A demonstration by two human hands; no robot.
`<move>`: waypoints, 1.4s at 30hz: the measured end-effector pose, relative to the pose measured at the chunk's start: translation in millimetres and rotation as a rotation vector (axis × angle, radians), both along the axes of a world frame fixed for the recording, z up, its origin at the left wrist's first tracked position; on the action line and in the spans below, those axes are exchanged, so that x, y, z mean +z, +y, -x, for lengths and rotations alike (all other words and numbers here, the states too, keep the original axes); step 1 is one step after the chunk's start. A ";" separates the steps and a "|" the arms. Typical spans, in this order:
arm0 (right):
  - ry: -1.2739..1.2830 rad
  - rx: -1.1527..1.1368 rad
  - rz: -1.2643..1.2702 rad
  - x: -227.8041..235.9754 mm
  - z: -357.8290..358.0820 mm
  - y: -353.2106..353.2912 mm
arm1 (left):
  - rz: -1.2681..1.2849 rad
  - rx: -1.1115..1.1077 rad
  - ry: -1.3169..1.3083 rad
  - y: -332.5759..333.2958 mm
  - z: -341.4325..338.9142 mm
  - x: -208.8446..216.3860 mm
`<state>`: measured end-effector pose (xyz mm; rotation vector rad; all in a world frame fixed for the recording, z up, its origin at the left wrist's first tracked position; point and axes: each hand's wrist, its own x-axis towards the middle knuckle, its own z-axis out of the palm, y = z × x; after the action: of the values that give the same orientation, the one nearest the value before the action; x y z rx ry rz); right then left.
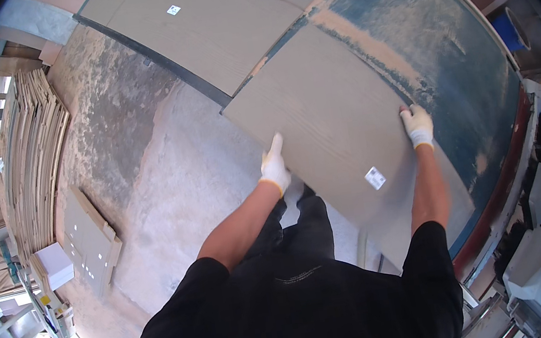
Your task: The person applies small white labels to several flat panels on a workbench, then moves to a computer station to operate the mouse. Afterward, they repeatedly pick up labeled panels and stack them on the floor in a pile.
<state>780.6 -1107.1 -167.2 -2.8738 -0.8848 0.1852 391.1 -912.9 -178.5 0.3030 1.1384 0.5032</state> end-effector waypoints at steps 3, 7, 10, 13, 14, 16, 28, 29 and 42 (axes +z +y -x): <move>0.078 0.095 0.067 -8.6 40.7 -34.9 | 0.227 -0.043 -0.228 -68.5 48.9 -2.7; 0.615 0.197 -0.305 -4.9 44.8 -128.5 | 0.515 0.102 -0.295 -133.2 68.0 -31.2; 1.206 -0.150 -0.316 6.1 28.9 -203.3 | 0.352 0.172 -0.224 -145.5 62.1 -47.1; 1.312 -0.254 -0.212 4.4 29.1 -230.4 | 0.255 0.125 -0.162 -141.8 67.1 -39.3; 1.383 -0.272 -0.192 5.4 32.1 -232.1 | 0.211 0.089 -0.143 -142.5 71.6 -32.0; 1.172 -0.150 -0.229 12.5 42.4 -223.5 | 0.138 0.034 -0.060 -142.2 88.7 -13.1; 0.256 0.573 0.547 216.2 380.5 20.9 | 0.133 0.560 -0.756 -184.4 430.2 -25.2; 0.288 0.671 0.527 230.5 434.2 47.0 | 0.111 0.593 -0.673 -190.2 474.0 -29.2; 0.246 1.466 0.503 188.2 1015.0 377.8 | -0.023 1.445 -0.495 -187.1 981.8 6.3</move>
<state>-234.5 -729.4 21.1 -1.7349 -2.8975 0.9160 -590.7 -1099.9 -172.2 -0.6873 0.6981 1.7361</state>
